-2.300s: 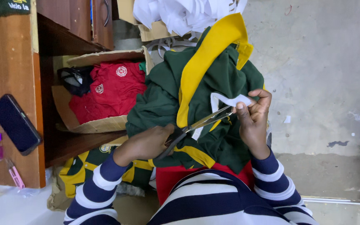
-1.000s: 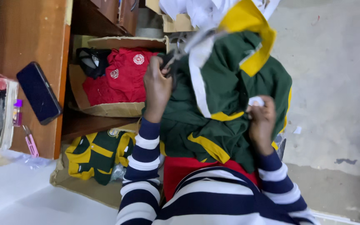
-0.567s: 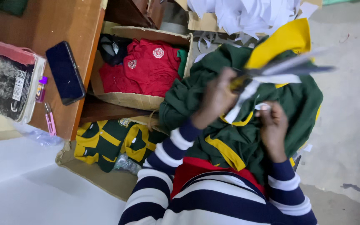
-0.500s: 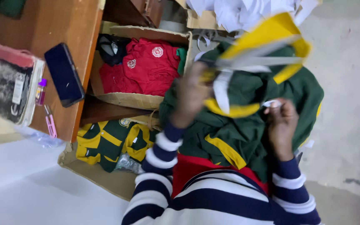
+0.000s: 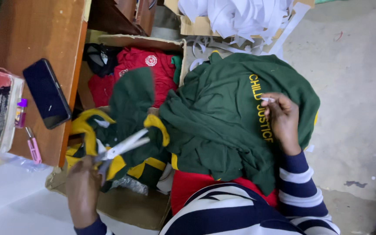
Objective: The person uses a pair of scissors to cut a white paper template into strips while holding a green and yellow jacket. The person repeatedly cuts the paper and discards the cut pieces onto a pile on the floor.
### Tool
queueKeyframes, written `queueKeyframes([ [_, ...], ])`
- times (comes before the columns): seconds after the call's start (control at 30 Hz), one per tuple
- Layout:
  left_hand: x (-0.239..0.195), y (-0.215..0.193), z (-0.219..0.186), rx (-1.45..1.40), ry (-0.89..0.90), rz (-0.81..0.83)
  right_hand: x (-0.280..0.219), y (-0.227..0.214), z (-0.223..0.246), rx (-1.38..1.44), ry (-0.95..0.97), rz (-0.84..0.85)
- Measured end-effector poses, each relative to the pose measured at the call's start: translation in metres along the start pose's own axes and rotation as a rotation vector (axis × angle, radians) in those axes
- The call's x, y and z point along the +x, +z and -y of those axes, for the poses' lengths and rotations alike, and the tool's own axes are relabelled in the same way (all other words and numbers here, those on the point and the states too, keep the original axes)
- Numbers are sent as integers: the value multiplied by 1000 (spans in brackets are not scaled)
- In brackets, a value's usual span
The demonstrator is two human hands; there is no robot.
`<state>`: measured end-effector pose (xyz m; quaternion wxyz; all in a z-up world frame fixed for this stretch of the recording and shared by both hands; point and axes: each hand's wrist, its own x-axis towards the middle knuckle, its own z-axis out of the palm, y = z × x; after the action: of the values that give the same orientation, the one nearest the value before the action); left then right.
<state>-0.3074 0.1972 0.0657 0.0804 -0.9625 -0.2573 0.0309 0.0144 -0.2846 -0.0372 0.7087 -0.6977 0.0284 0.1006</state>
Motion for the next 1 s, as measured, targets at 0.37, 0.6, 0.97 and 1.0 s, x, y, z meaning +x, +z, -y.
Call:
queueKeyframes([
  [0.37, 60, 3, -54, -52, -223, 862, 206, 16, 44, 451, 130, 507],
  [0.6, 40, 11, -44, -80, -468, 676, 146, -29, 15, -993, -379, 30],
  [0.97, 48, -80, -174, -1076, -422, 554, -27, -58, 50, -893, -595, -300],
  [1.0, 37, -60, -196, -1080, -428, 547, -49, -24, 72, -891, -602, -294],
])
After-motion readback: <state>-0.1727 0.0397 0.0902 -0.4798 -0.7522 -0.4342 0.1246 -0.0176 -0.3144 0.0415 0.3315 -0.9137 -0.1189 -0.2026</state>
